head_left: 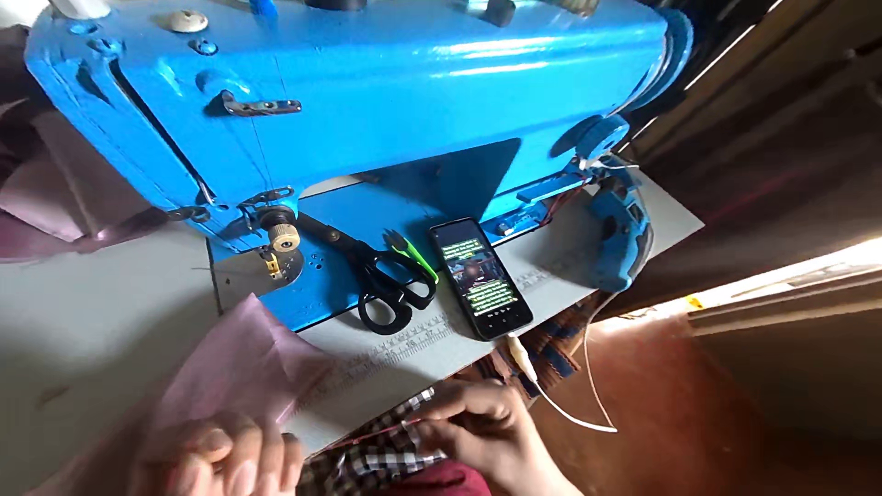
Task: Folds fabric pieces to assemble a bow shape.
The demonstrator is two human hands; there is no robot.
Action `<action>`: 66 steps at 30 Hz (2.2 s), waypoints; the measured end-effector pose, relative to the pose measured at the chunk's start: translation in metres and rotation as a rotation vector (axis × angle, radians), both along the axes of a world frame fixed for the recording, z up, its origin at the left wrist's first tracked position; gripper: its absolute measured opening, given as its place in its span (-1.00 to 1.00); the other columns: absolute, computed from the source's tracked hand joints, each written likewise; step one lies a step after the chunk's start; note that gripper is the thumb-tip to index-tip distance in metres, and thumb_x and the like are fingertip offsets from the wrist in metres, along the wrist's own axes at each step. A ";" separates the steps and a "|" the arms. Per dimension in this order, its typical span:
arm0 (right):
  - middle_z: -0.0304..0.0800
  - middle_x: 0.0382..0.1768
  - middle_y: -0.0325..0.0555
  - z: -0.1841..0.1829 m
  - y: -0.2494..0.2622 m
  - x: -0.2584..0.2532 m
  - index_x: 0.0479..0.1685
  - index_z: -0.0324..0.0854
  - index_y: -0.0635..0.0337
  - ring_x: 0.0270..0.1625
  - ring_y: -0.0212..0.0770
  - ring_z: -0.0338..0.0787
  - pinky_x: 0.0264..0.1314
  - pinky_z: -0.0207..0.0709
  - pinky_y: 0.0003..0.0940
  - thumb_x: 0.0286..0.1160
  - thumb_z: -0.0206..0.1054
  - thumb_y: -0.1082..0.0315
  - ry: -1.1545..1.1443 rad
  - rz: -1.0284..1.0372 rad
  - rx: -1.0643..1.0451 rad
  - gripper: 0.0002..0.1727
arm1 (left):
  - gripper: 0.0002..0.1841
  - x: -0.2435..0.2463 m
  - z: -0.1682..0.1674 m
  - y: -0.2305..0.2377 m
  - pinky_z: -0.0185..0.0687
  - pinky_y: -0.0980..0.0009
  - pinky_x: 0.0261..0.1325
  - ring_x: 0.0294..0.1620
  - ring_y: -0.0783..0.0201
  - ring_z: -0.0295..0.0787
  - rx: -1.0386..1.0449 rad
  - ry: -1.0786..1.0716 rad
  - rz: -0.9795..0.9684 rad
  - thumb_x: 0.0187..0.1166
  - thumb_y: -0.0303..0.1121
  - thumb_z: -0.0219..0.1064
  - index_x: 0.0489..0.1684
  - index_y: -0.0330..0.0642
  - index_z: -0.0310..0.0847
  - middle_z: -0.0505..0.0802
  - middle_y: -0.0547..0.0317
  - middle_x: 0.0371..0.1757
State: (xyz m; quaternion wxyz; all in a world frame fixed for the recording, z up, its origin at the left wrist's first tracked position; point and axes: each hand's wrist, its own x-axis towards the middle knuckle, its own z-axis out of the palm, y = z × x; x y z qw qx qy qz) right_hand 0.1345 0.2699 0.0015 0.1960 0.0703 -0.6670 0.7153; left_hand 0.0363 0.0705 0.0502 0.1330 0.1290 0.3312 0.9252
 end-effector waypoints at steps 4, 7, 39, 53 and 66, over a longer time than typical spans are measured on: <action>0.83 -0.29 -0.36 0.006 0.015 0.004 -0.05 0.82 0.12 -0.24 -0.63 0.75 -0.15 0.65 -0.70 0.64 0.38 0.33 0.079 -0.119 -0.063 -0.87 | -0.87 -0.003 0.000 -0.005 0.77 0.45 -0.18 -0.32 0.32 0.82 0.039 -0.047 0.006 0.72 -0.37 0.24 -0.10 -0.17 0.70 0.82 0.16 -0.30; 0.83 -0.21 -0.34 0.011 0.017 -0.002 -0.02 0.81 0.06 -0.15 -0.53 0.77 -0.07 0.65 -0.62 0.68 0.33 0.24 0.191 -0.068 -0.259 -0.83 | -0.86 0.001 -0.004 -0.001 0.80 0.38 -0.08 -0.23 0.29 0.86 0.095 -0.087 -0.095 0.68 -0.40 0.26 -0.08 -0.17 0.76 0.86 0.14 -0.22; 0.78 -0.35 -0.15 0.027 -0.051 -0.093 -0.08 0.90 0.09 -0.23 -0.43 0.68 -0.08 0.51 -0.69 0.65 0.29 0.24 0.216 0.172 0.850 -0.75 | -0.76 -0.008 -0.050 -0.071 0.61 0.16 0.44 0.36 0.06 0.78 -1.532 0.800 0.549 0.61 -0.23 0.33 -0.08 -0.05 0.95 0.92 0.08 0.17; 0.71 -0.40 -0.15 0.015 -0.074 -0.115 -0.15 0.92 0.11 -0.25 -0.37 0.64 -0.12 0.48 -0.63 0.60 0.34 0.17 0.135 0.393 0.907 -0.73 | -0.62 -0.010 -0.055 -0.115 0.60 0.07 0.47 0.40 -0.02 0.76 -1.510 0.960 0.405 0.71 -0.04 0.25 -0.01 -0.08 0.93 0.89 0.00 0.25; 0.74 -0.38 -0.12 0.016 -0.083 -0.115 0.02 0.88 0.16 -0.28 -0.29 0.68 -0.14 0.53 -0.58 0.61 0.31 0.21 0.149 0.282 1.014 -0.70 | -0.67 -0.020 -0.049 -0.111 0.65 0.14 0.45 0.37 0.05 0.80 -1.527 0.934 0.399 0.67 -0.11 0.28 -0.06 -0.07 0.94 0.93 0.11 0.16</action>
